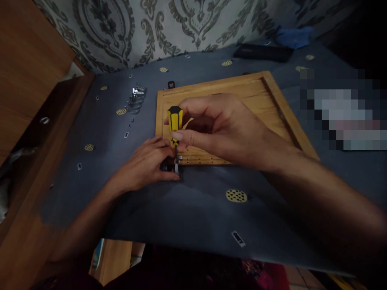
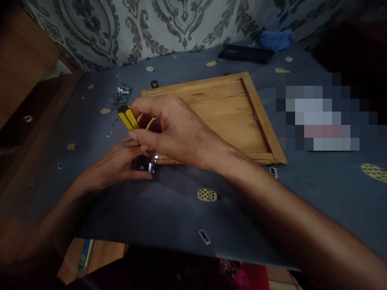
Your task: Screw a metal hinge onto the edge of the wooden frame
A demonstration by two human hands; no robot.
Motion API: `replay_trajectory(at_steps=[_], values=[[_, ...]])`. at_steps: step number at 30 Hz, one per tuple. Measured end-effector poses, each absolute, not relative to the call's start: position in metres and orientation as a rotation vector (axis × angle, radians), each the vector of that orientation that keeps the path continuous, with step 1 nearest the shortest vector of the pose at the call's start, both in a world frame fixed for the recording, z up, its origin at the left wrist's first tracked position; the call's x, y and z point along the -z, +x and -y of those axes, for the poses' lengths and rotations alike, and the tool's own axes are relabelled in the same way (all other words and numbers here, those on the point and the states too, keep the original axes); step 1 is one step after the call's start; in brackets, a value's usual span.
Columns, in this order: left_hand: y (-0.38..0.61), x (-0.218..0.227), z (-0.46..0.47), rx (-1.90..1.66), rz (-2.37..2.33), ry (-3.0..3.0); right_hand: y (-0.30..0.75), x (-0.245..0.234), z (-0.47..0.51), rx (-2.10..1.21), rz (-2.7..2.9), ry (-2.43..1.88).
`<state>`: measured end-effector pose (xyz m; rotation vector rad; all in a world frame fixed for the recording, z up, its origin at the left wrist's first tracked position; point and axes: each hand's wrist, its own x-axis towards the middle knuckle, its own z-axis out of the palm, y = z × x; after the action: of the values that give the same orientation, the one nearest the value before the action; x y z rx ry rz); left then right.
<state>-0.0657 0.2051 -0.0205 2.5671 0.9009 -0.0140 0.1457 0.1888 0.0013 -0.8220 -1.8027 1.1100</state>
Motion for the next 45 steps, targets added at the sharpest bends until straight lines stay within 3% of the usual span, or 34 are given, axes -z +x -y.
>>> replay_trajectory(at_steps=[6,15,28,45], values=[[-0.066,0.021,-0.204,0.013,-0.9,2.563,0.138,0.005,-0.187,-0.939,1.73,-0.924],[-0.066,0.022,-0.204,-0.012,-0.894,2.565,0.142,0.0,-0.188,-1.074,1.731,-0.775],[-0.065,0.019,-0.204,0.045,-0.902,2.603,0.135,0.001,-0.18,-0.818,1.652,-0.879],[-0.065,0.019,-0.205,0.065,-0.895,2.591,0.133,0.009,-0.182,-0.89,1.681,-0.955]])
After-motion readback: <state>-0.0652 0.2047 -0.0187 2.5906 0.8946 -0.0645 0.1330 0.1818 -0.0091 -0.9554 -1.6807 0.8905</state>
